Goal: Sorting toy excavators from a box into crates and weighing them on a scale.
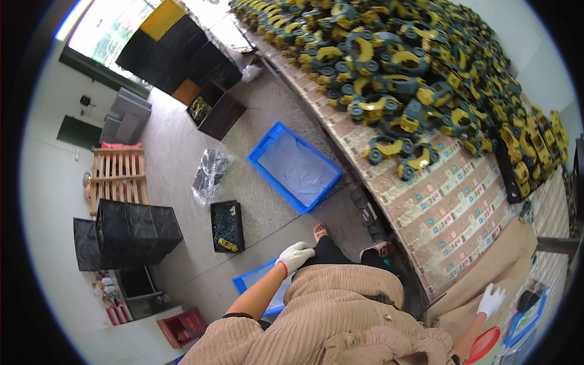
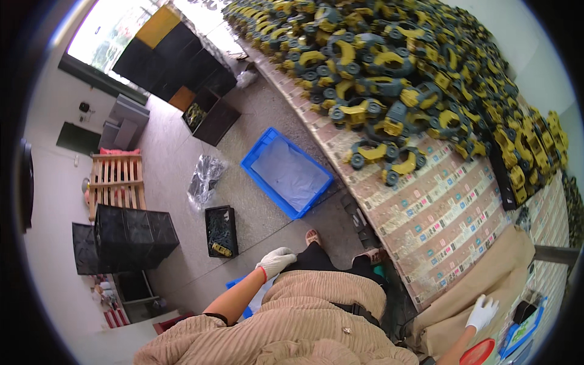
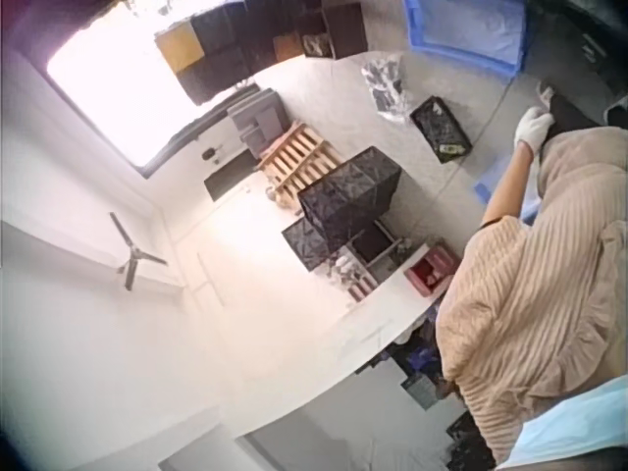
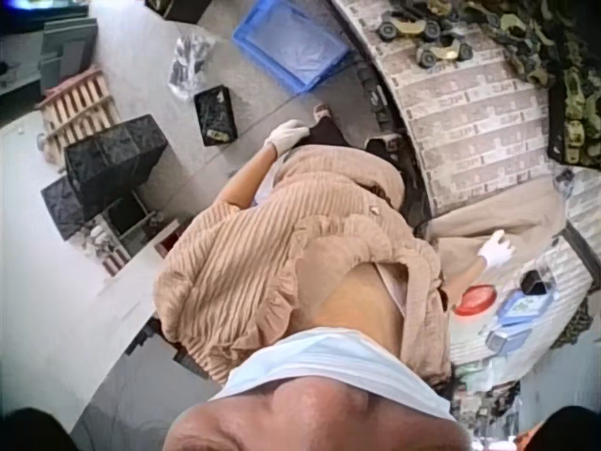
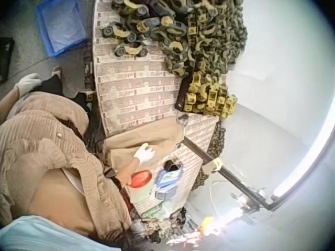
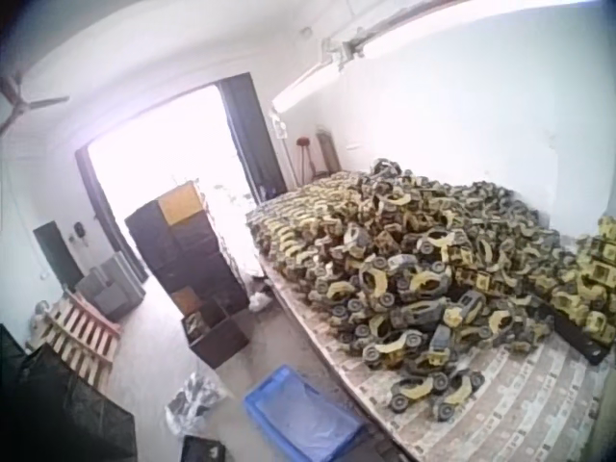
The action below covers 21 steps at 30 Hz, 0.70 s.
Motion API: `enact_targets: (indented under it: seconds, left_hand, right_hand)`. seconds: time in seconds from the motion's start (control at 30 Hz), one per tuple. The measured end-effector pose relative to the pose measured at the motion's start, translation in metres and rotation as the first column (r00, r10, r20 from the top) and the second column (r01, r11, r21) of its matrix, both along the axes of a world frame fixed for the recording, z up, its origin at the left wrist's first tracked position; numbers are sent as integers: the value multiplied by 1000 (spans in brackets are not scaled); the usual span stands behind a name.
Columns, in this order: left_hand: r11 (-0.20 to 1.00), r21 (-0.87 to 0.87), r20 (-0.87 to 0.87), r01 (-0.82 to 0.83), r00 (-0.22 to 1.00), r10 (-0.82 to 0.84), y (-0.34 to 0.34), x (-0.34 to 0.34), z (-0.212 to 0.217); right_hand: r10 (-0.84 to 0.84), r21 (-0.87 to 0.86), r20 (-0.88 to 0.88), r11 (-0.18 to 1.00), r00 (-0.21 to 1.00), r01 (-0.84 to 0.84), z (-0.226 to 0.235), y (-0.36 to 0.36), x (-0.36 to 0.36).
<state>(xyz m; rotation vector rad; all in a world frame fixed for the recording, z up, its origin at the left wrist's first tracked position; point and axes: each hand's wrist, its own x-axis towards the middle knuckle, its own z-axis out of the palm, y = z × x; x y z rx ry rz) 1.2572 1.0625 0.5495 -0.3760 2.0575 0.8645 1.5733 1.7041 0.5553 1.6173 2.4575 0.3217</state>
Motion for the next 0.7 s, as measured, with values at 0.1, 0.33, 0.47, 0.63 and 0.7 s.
enact_targets:
  seconds: [0.1,0.33,0.47,0.63,0.7]
  left_hand:
    - [999,12,-10,-47,999,47,-50,-8,-8]
    - [980,-133,-9,-150,989,150,-193,2,-68]
    - [945,-138,-11,-295,955,296,-243,48,-91]
    - [899,-136,143,-417,890,434,-223,109,-124]
    - [913,-115,322,-390,855,406,-193,111,-119]
  right_hand:
    - [57,-4,-359,998,932,-63,22,-23,-42]
    - [351,-390,-750,451,562,-803,72,-331,-280]
    - [339,-772,-592,23,731,-635,-3,-434,-347]
    - [719,-907,-380,-165,582,-388,-139,-471,-407]
    - [854,-946,-286,-179,435,-270,-196,-477,-440]
